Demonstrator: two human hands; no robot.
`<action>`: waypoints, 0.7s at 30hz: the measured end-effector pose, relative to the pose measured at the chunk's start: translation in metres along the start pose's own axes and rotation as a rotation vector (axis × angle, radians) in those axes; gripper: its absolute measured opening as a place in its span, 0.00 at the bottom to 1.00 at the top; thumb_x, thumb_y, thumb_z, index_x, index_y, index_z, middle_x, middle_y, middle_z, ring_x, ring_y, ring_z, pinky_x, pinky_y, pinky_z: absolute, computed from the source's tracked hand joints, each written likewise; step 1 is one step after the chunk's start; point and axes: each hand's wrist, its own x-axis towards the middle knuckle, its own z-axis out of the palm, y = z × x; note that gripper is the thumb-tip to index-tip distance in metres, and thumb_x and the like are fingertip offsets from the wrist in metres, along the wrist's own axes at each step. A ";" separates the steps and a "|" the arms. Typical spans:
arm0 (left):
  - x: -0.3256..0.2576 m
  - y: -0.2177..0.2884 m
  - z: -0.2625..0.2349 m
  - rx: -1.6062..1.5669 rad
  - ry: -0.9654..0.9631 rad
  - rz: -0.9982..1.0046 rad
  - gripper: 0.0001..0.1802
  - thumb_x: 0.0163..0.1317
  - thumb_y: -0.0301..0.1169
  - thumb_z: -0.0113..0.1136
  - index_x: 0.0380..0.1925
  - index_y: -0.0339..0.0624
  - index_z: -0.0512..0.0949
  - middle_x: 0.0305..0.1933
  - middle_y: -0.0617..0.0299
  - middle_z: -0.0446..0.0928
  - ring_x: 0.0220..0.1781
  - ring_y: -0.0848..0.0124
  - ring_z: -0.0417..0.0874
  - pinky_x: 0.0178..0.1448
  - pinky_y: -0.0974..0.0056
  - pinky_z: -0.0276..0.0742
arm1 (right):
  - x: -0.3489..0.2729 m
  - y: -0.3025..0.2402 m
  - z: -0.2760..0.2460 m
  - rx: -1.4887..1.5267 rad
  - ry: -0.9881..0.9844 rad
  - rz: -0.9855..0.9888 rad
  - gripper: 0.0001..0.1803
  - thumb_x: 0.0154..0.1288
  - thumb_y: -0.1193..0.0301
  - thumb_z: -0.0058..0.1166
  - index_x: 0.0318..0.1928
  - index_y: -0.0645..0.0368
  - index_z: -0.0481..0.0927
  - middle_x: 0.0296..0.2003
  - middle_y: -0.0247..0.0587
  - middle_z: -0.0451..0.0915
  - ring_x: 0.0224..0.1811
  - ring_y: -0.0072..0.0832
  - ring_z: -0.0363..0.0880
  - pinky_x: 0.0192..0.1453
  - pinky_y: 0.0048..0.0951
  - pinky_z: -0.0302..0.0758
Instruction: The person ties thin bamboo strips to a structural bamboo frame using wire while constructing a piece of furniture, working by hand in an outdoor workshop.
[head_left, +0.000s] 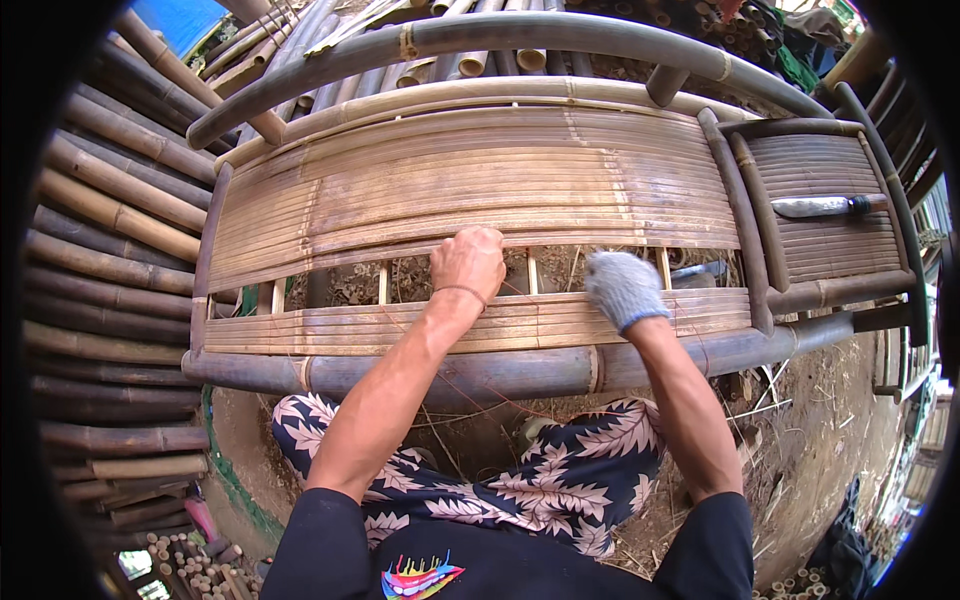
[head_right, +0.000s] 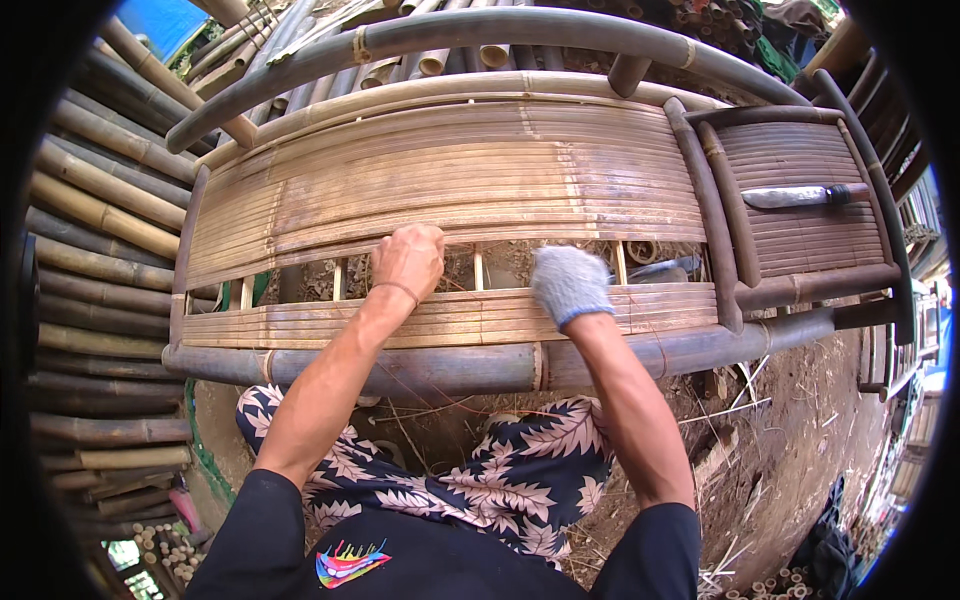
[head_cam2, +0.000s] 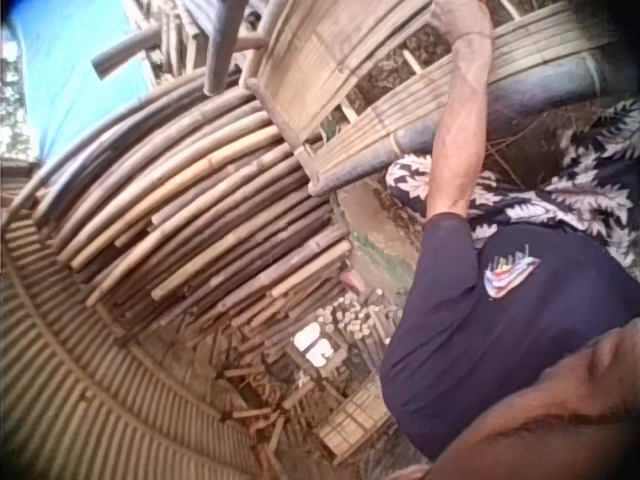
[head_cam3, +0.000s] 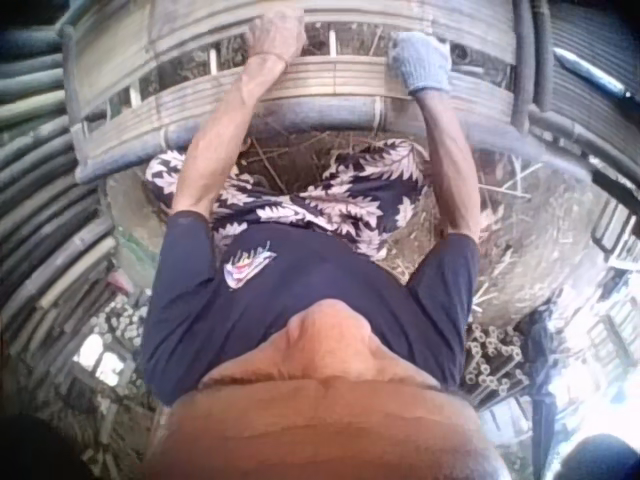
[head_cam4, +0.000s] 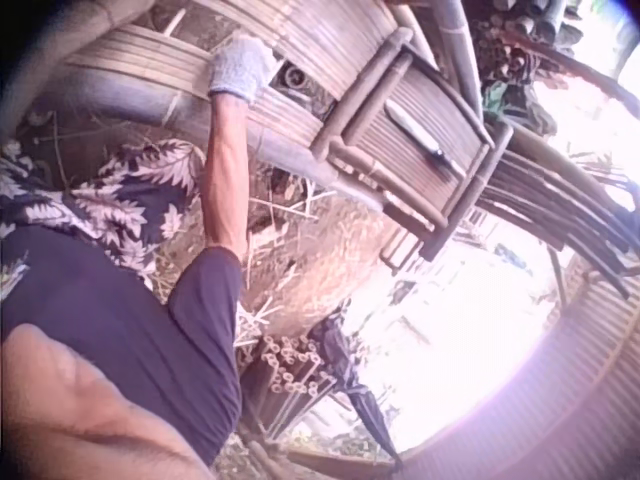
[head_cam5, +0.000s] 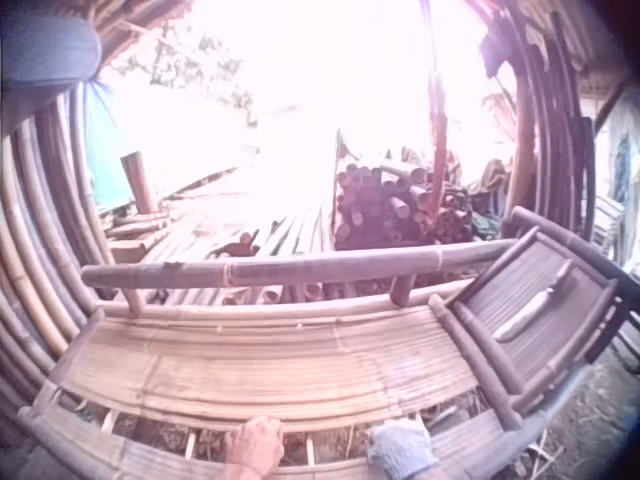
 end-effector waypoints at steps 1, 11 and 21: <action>0.004 0.004 0.002 -0.052 -0.139 0.002 0.08 0.60 0.24 0.55 0.32 0.41 0.85 0.39 0.52 0.84 0.40 0.54 0.88 0.47 0.51 0.85 | 0.016 -0.004 0.017 0.124 -0.062 -0.071 0.14 0.63 0.65 0.50 0.33 0.59 0.87 0.37 0.58 0.86 0.42 0.50 0.87 0.46 0.47 0.84; 0.013 -0.020 0.030 -0.502 -0.498 -0.048 0.10 0.57 0.33 0.66 0.33 0.39 0.87 0.33 0.53 0.86 0.38 0.65 0.85 0.46 0.60 0.79 | 0.023 -0.019 0.005 0.412 -0.104 -0.356 0.12 0.63 0.66 0.56 0.42 0.58 0.84 0.37 0.55 0.84 0.37 0.52 0.83 0.48 0.48 0.80; -0.018 0.006 -0.003 -0.486 -0.410 0.023 0.13 0.61 0.32 0.63 0.42 0.34 0.85 0.44 0.49 0.85 0.49 0.58 0.85 0.57 0.57 0.79 | -0.135 0.031 -0.116 1.013 -0.235 -0.384 0.10 0.66 0.64 0.62 0.36 0.58 0.82 0.39 0.44 0.83 0.39 0.42 0.81 0.46 0.39 0.77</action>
